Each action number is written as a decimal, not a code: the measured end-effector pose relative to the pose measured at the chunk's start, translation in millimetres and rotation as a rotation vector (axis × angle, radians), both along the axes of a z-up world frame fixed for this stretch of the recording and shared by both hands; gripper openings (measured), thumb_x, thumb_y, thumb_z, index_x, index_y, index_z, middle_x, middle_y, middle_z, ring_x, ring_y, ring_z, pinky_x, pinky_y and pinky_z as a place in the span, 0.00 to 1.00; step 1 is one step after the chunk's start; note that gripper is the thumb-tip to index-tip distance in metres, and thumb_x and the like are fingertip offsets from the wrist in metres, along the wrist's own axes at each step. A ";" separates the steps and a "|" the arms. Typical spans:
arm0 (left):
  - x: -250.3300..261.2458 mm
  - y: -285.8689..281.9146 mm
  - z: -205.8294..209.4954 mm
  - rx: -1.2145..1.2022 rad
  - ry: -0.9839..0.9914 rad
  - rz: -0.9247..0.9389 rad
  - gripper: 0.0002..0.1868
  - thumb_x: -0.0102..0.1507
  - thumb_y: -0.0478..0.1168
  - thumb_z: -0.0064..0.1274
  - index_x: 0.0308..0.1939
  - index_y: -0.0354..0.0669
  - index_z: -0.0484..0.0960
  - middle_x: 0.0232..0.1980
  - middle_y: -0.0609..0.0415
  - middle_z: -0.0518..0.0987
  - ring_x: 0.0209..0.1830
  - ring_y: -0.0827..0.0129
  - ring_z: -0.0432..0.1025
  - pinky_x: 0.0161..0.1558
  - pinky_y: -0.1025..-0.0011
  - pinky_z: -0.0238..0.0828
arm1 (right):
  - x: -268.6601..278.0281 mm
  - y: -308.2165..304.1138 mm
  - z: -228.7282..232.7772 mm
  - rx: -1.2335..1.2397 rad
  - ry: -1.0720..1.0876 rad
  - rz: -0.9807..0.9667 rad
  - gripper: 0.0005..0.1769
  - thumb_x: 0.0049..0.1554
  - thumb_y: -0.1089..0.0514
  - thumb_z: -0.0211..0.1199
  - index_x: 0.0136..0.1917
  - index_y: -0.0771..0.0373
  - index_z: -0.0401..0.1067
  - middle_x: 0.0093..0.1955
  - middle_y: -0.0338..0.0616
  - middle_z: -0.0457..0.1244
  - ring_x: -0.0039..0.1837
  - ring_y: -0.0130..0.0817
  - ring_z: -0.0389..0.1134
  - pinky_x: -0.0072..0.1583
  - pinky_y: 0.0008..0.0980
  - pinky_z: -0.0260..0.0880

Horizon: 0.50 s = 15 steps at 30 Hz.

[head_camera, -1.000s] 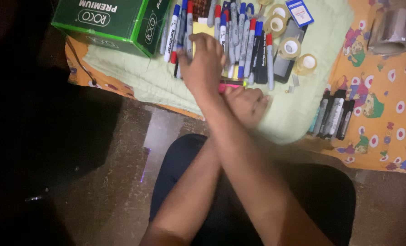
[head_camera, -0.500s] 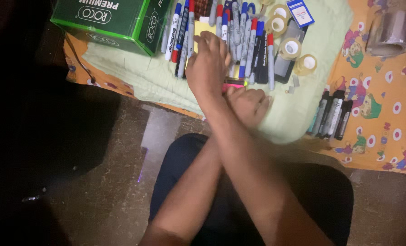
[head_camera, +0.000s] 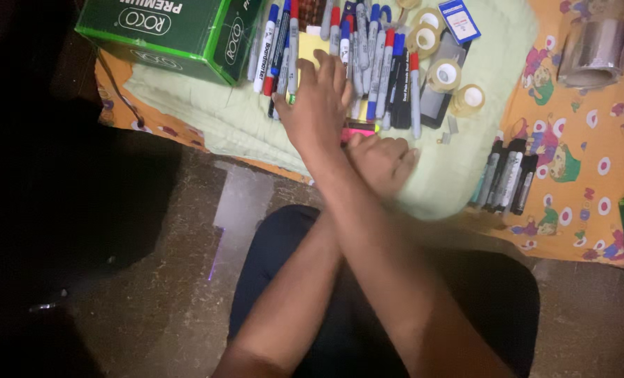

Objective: The person sits on the floor and organizes stationery items, including markers, highlighters, and tape, by picking them up and arranging them into neat rows on a cloth-covered surface.

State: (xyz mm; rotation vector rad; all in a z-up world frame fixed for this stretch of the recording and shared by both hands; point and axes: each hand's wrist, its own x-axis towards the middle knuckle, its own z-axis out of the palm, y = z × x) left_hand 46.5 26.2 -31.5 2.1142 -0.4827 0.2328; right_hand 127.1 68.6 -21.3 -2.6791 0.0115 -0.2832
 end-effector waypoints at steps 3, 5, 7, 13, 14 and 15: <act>0.3 -0.5 -0.9 -0.025 -0.039 0.005 0.13 0.65 0.48 0.52 0.29 0.48 0.80 0.31 0.51 0.82 0.34 0.52 0.75 0.44 0.51 0.61 | 2.5 0.6 -8.5 -0.065 -0.015 0.048 0.32 0.52 0.53 0.72 0.65 0.68 0.69 0.73 0.57 0.56 0.79 0.52 0.49 0.75 0.54 0.42; -0.4 -1.7 -3.3 -0.041 -0.058 0.017 0.12 0.65 0.48 0.52 0.30 0.48 0.80 0.31 0.51 0.82 0.34 0.53 0.75 0.44 0.52 0.61 | 0.4 -0.2 -14.3 0.001 -0.020 0.102 0.30 0.54 0.56 0.70 0.68 0.67 0.70 0.75 0.58 0.56 0.80 0.50 0.50 0.77 0.51 0.43; 0.5 -3.8 -6.1 -0.043 -0.071 0.026 0.12 0.64 0.48 0.52 0.29 0.48 0.80 0.31 0.51 0.82 0.34 0.53 0.74 0.44 0.51 0.61 | 0.9 0.5 -17.3 0.020 0.011 0.150 0.27 0.55 0.58 0.68 0.67 0.65 0.71 0.77 0.57 0.54 0.81 0.48 0.50 0.78 0.50 0.43; 0.5 -1.4 -5.3 -0.014 -0.036 0.004 0.13 0.65 0.48 0.52 0.29 0.48 0.80 0.31 0.50 0.81 0.33 0.51 0.74 0.43 0.51 0.61 | 1.9 4.5 -15.5 0.077 -0.028 0.176 0.21 0.55 0.60 0.66 0.62 0.61 0.76 0.79 0.54 0.52 0.81 0.48 0.49 0.77 0.50 0.43; 0.4 -0.9 -4.8 -0.017 -0.033 -0.001 0.13 0.65 0.47 0.52 0.29 0.48 0.80 0.31 0.50 0.81 0.34 0.51 0.74 0.44 0.51 0.61 | 2.8 3.6 -15.9 0.108 -0.048 0.110 0.21 0.55 0.60 0.66 0.62 0.61 0.76 0.80 0.53 0.52 0.79 0.48 0.49 0.77 0.49 0.45; 0.0 -0.6 -4.9 -0.020 -0.027 -0.005 0.12 0.65 0.47 0.51 0.29 0.48 0.80 0.31 0.49 0.81 0.34 0.51 0.74 0.44 0.50 0.62 | 3.2 2.3 -17.6 0.139 -0.067 0.044 0.21 0.54 0.60 0.66 0.62 0.61 0.75 0.81 0.53 0.52 0.78 0.49 0.50 0.77 0.48 0.46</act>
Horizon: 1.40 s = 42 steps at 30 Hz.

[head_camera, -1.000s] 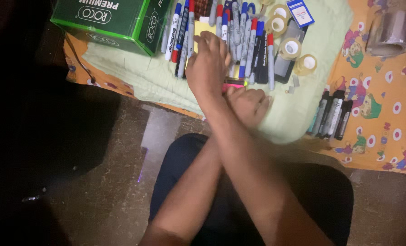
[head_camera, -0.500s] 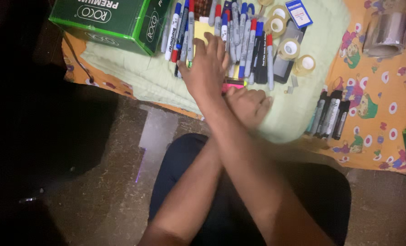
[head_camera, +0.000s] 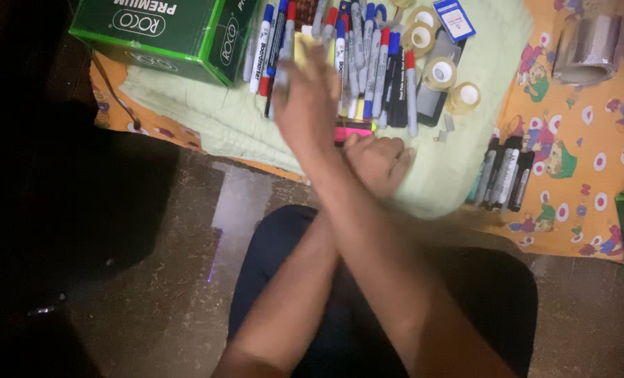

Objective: The person sits on the floor and organizes stationery items, including markers, highlighters, and tape, by picking them up and arranging them into neat rows on a cloth-covered surface.

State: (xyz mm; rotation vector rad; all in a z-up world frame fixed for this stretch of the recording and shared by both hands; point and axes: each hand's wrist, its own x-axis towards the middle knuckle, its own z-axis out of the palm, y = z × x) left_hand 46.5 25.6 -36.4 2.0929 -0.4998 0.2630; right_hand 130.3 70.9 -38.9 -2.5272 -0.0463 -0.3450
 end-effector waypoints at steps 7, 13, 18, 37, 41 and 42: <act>-3.5 -5.0 -9.0 0.002 0.112 -0.129 0.12 0.64 0.46 0.51 0.32 0.45 0.81 0.34 0.47 0.82 0.39 0.51 0.75 0.53 0.49 0.65 | 22.0 -49.4 -10.1 -0.040 -0.193 -0.325 0.23 0.58 0.59 0.65 0.67 0.59 0.71 0.72 0.47 0.60 0.75 0.47 0.58 0.75 0.50 0.52; -4.4 -1.7 -5.9 0.012 0.072 -0.137 0.11 0.64 0.46 0.51 0.33 0.44 0.81 0.36 0.47 0.82 0.41 0.51 0.74 0.53 0.50 0.64 | 25.0 -69.1 -12.5 -0.083 -0.127 -0.453 0.22 0.56 0.55 0.66 0.63 0.57 0.73 0.65 0.49 0.61 0.67 0.51 0.59 0.66 0.53 0.56; -8.2 1.0 -6.0 0.022 0.053 -0.145 0.12 0.64 0.46 0.51 0.34 0.43 0.82 0.37 0.46 0.82 0.43 0.51 0.74 0.54 0.51 0.64 | 28.2 -71.3 -16.2 -0.059 -0.100 -0.493 0.18 0.55 0.52 0.67 0.59 0.56 0.75 0.63 0.47 0.62 0.66 0.50 0.60 0.65 0.54 0.56; -6.6 -3.6 6.9 0.229 -0.038 -0.324 0.13 0.65 0.49 0.54 0.36 0.45 0.85 0.37 0.52 0.83 0.45 0.58 0.72 0.56 0.54 0.60 | -66.6 -202.7 35.4 0.753 -0.374 -0.155 0.12 0.56 0.72 0.69 0.49 0.66 0.68 0.46 0.43 0.68 0.50 0.26 0.72 0.53 0.25 0.74; -9.8 -2.2 8.1 0.221 -0.014 -0.327 0.15 0.65 0.51 0.55 0.41 0.45 0.86 0.37 0.54 0.84 0.43 0.61 0.72 0.59 0.54 0.57 | -124.9 -284.9 39.2 0.610 -0.276 -0.244 0.11 0.58 0.69 0.70 0.48 0.66 0.68 0.47 0.47 0.68 0.49 0.29 0.70 0.51 0.27 0.71; -10.8 -2.1 8.6 0.246 -0.034 -0.317 0.14 0.65 0.50 0.55 0.42 0.44 0.86 0.38 0.54 0.84 0.44 0.60 0.72 0.59 0.54 0.56 | -139.6 -303.6 36.1 0.445 -0.270 -0.279 0.10 0.58 0.67 0.70 0.48 0.67 0.68 0.47 0.48 0.68 0.50 0.30 0.71 0.52 0.29 0.72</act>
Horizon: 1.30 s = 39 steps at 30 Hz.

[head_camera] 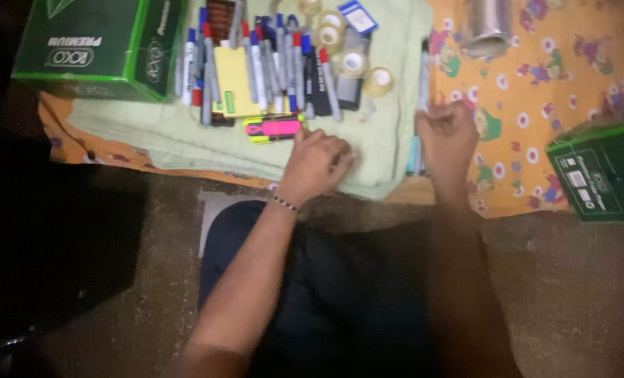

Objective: The person sits on the floor and organizes stationery items, including markers, highlighters, and tape, by picking them up and arranging them into neat rows on a cloth-covered surface.

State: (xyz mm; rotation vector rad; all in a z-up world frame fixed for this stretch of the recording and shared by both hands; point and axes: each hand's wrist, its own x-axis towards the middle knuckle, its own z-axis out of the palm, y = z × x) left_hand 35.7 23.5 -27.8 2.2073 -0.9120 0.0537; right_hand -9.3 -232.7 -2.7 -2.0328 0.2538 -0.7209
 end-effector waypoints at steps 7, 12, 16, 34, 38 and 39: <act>-8.8 -2.3 -1.1 -0.010 -0.065 -0.018 0.13 0.67 0.50 0.53 0.40 0.46 0.86 0.42 0.55 0.85 0.45 0.60 0.72 0.57 0.52 0.55 | -59.7 -90.8 -67.8 -0.257 0.265 -0.328 0.13 0.54 0.59 0.74 0.44 0.67 0.72 0.41 0.51 0.70 0.44 0.40 0.73 0.49 0.38 0.73; -15.1 -1.2 7.5 0.073 -0.008 0.000 0.13 0.66 0.49 0.55 0.38 0.45 0.86 0.36 0.54 0.83 0.43 0.61 0.72 0.57 0.55 0.55 | -60.5 -104.5 -83.6 0.118 0.442 -0.369 0.12 0.49 0.58 0.69 0.45 0.63 0.72 0.44 0.46 0.70 0.42 0.38 0.74 0.40 0.42 0.77; -21.0 -0.9 10.2 0.058 -0.006 0.019 0.11 0.65 0.48 0.56 0.37 0.45 0.86 0.34 0.54 0.83 0.40 0.61 0.72 0.56 0.58 0.56 | -56.4 -120.3 -110.9 -0.144 0.332 -0.304 0.13 0.49 0.58 0.73 0.47 0.64 0.76 0.43 0.51 0.72 0.45 0.39 0.76 0.49 0.37 0.75; -20.8 -3.7 12.6 0.051 -0.046 0.019 0.11 0.64 0.48 0.56 0.36 0.45 0.86 0.32 0.56 0.82 0.39 0.61 0.72 0.52 0.57 0.57 | -40.1 -114.8 -130.2 -0.092 0.226 -0.404 0.06 0.56 0.65 0.65 0.48 0.63 0.78 0.44 0.49 0.72 0.47 0.37 0.75 0.51 0.35 0.73; -26.6 -5.4 32.9 0.077 -0.058 0.221 0.14 0.65 0.50 0.57 0.34 0.45 0.86 0.28 0.54 0.81 0.37 0.59 0.72 0.54 0.56 0.59 | -40.1 -86.6 -80.7 0.031 0.009 -0.324 0.09 0.58 0.68 0.64 0.53 0.64 0.75 0.49 0.48 0.71 0.49 0.33 0.73 0.52 0.31 0.74; -28.8 -6.0 37.1 0.073 -0.058 0.292 0.14 0.66 0.50 0.57 0.34 0.45 0.86 0.26 0.54 0.80 0.37 0.58 0.72 0.55 0.55 0.59 | -40.3 -77.5 -67.7 0.002 -0.010 -0.311 0.10 0.59 0.69 0.63 0.55 0.64 0.75 0.51 0.47 0.70 0.51 0.32 0.73 0.53 0.30 0.75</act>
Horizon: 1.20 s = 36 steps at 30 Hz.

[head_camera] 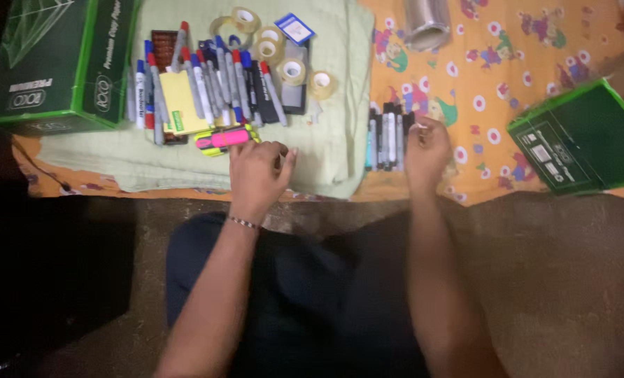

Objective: The person sits on the floor and organizes stationery items, including markers, highlighters, and tape, by picking them up and arranging them into neat rows on a cloth-covered surface.

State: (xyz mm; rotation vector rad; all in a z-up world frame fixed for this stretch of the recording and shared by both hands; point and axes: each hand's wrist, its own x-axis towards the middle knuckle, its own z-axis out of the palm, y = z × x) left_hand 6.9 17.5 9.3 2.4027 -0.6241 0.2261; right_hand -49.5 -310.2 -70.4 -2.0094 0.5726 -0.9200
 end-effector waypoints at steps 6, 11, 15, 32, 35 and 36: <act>-2.1 1.6 0.5 0.051 -0.035 0.129 0.15 0.66 0.49 0.56 0.31 0.43 0.84 0.27 0.50 0.80 0.38 0.54 0.72 0.54 0.51 0.61 | 2.5 90.2 48.7 -0.266 -0.099 0.242 0.10 0.60 0.69 0.64 0.56 0.66 0.75 0.55 0.50 0.70 0.59 0.41 0.72 0.62 0.38 0.72; 12.0 2.3 -26.3 -0.034 -0.035 0.148 0.13 0.64 0.47 0.54 0.32 0.43 0.84 0.31 0.48 0.82 0.40 0.52 0.74 0.51 0.51 0.63 | 16.8 179.5 87.5 -0.380 -0.012 0.404 0.11 0.59 0.65 0.66 0.56 0.64 0.76 0.55 0.51 0.71 0.60 0.48 0.72 0.64 0.41 0.70; 21.9 -11.5 -70.8 0.048 0.231 0.008 0.12 0.66 0.47 0.50 0.39 0.45 0.83 0.36 0.45 0.82 0.41 0.50 0.76 0.48 0.51 0.70 | 50.5 227.4 96.2 -0.395 0.021 0.521 0.12 0.57 0.62 0.67 0.55 0.64 0.76 0.54 0.52 0.70 0.59 0.52 0.71 0.62 0.45 0.69; 16.0 -12.3 -113.8 -0.273 0.276 -0.107 0.10 0.66 0.50 0.49 0.43 0.52 0.80 0.40 0.51 0.83 0.42 0.50 0.77 0.42 0.53 0.72 | 171.6 282.9 38.8 -0.348 0.221 0.418 0.13 0.52 0.65 0.69 0.52 0.66 0.73 0.50 0.55 0.66 0.52 0.55 0.70 0.54 0.48 0.70; 20.1 -14.7 -111.3 -0.197 0.238 -0.134 0.11 0.65 0.48 0.48 0.46 0.51 0.80 0.39 0.49 0.83 0.39 0.48 0.77 0.39 0.52 0.72 | 169.6 279.1 41.8 -0.407 0.239 0.381 0.16 0.50 0.66 0.69 0.53 0.67 0.73 0.50 0.55 0.66 0.52 0.55 0.70 0.53 0.48 0.70; 21.4 -16.6 -113.9 -0.132 0.217 -0.148 0.12 0.64 0.47 0.48 0.47 0.51 0.80 0.39 0.48 0.83 0.38 0.47 0.77 0.38 0.51 0.72 | 169.9 276.8 42.2 -0.417 0.241 0.372 0.16 0.50 0.66 0.69 0.53 0.67 0.73 0.50 0.56 0.66 0.52 0.55 0.70 0.54 0.48 0.70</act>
